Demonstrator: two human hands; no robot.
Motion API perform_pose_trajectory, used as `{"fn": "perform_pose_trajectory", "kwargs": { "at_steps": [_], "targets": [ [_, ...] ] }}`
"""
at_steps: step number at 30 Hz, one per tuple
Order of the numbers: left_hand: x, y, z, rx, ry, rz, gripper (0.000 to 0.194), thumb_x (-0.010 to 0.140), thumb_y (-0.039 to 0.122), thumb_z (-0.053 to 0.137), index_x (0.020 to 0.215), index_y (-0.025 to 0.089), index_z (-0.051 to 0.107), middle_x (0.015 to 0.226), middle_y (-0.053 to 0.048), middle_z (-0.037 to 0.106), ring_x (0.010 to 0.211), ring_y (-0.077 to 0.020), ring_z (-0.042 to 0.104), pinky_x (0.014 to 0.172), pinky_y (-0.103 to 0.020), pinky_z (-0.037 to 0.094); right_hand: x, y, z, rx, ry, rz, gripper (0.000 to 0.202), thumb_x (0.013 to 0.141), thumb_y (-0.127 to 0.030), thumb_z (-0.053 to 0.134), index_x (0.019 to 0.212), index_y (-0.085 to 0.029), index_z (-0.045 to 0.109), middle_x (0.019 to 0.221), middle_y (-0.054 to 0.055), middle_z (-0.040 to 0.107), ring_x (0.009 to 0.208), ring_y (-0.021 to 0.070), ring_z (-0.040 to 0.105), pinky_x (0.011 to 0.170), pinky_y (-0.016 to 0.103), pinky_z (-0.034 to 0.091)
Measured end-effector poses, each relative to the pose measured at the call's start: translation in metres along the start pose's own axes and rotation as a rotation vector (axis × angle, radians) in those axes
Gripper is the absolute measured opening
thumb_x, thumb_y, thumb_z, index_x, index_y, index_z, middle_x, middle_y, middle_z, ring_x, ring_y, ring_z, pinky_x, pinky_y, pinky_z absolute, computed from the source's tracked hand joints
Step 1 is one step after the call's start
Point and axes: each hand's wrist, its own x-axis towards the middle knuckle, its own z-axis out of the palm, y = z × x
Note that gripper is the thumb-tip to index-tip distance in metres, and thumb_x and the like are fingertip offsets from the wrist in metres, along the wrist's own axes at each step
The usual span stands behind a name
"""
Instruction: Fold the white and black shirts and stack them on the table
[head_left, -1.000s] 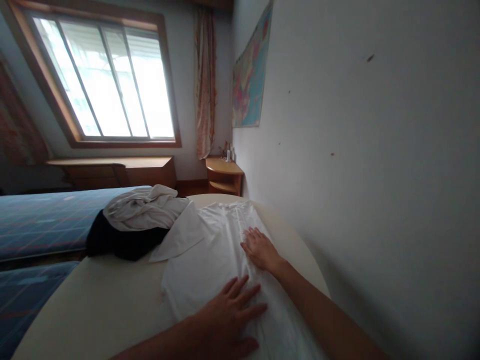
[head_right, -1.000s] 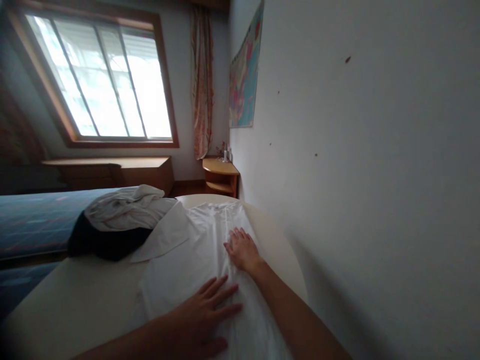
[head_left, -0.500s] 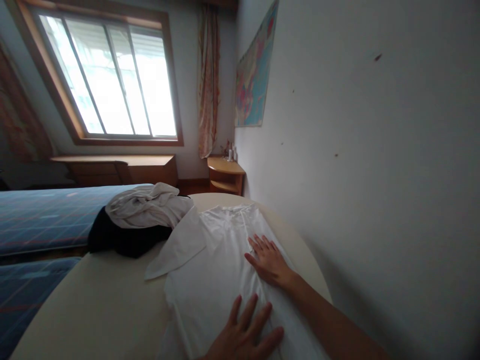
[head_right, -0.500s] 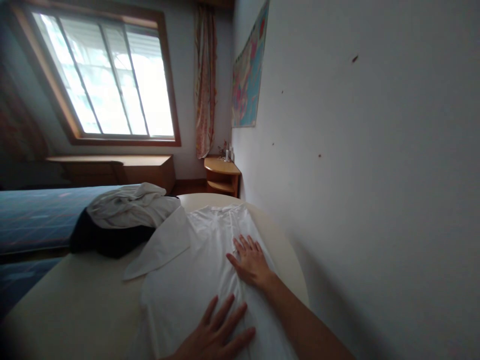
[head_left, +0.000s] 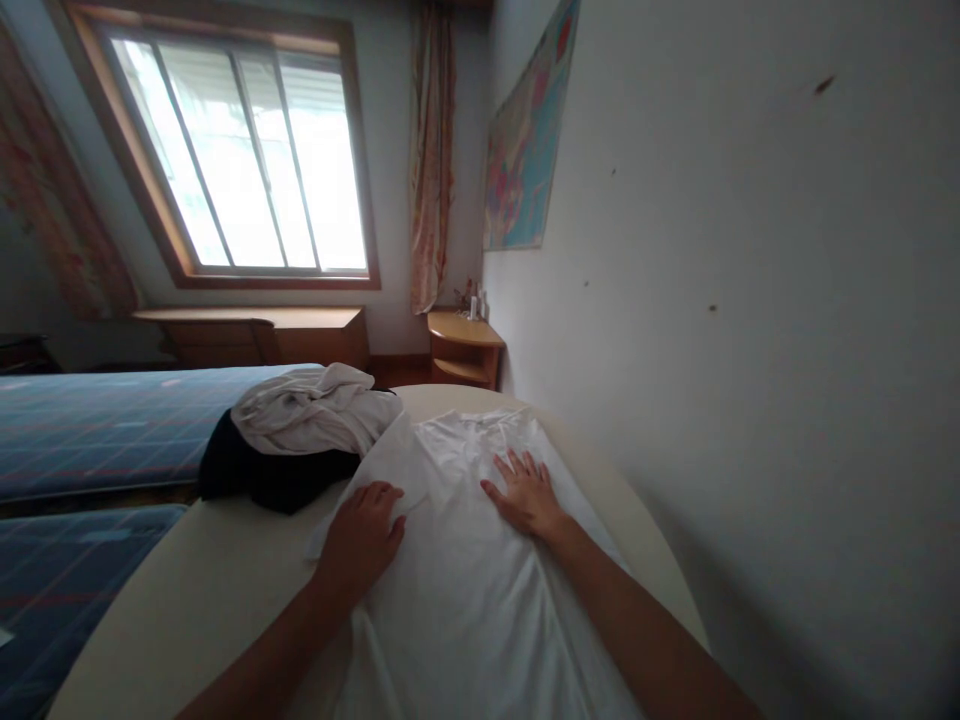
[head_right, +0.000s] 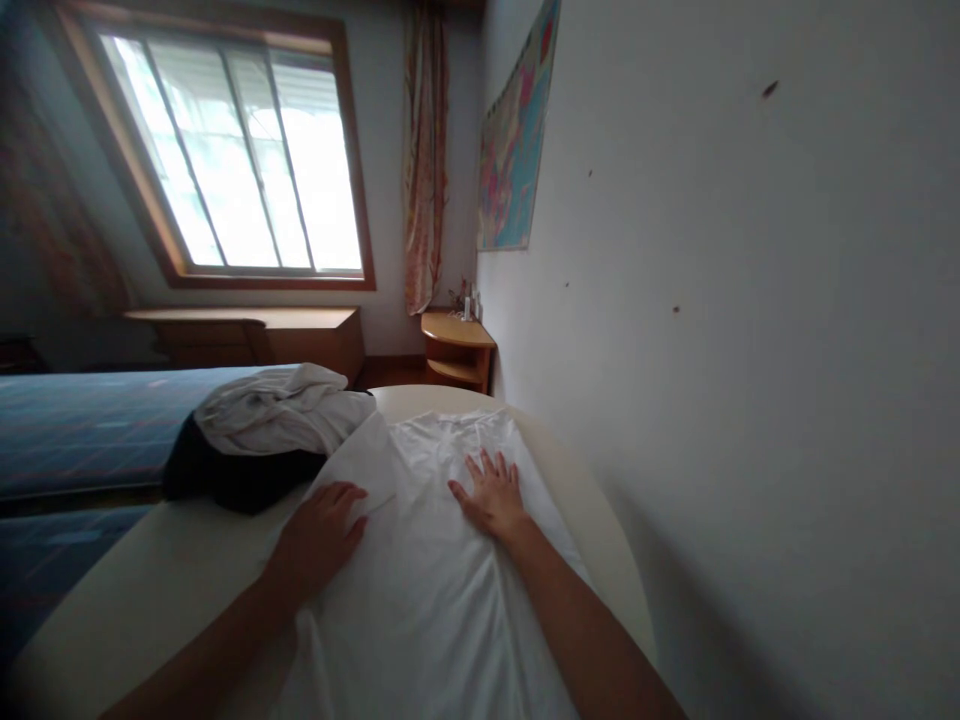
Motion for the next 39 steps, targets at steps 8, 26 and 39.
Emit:
{"fn": "perform_pose_trajectory", "kwargs": {
  "at_steps": [8,26,39],
  "targets": [
    [-0.004,-0.007,0.019,-0.037,-0.105,-0.021,0.035,0.094,0.024,0.049,0.124,0.013,0.064,0.132,-0.014,0.062,0.124,-0.0283,0.056,0.109,-0.044,0.041,0.007,0.016,-0.002,-0.032,-0.052,0.058,0.079,0.093,-0.074,0.023,0.159,-0.030,0.021,0.167,0.004,0.010,0.152,0.0363,0.003,0.118,0.057,0.003],
    [0.043,0.014,0.021,0.018,-0.098,-0.062,0.027,0.101,0.020,0.038,0.097,0.017,0.065,0.104,-0.010,0.070,0.096,-0.0232,0.067,0.075,-0.029,0.049,0.006,0.053,-0.003,-0.068,-0.053,0.270,0.078,0.092,-0.072,0.024,0.159,-0.031,0.019,0.168,0.001,0.006,0.149,0.0448,0.002,0.113,0.070,0.004],
    [0.094,0.029,0.002,-0.450,0.055,-0.147,0.024,0.099,0.029,0.047,0.112,0.021,0.066,0.103,-0.006,0.076,0.087,-0.0182,0.072,0.079,-0.026,0.051,0.006,0.052,0.006,-0.097,0.010,0.257,0.078,0.093,-0.070,0.023,0.159,-0.028,0.021,0.167,0.006,0.010,0.149,0.0461,0.005,0.112,0.070,0.004]
  ]
}}
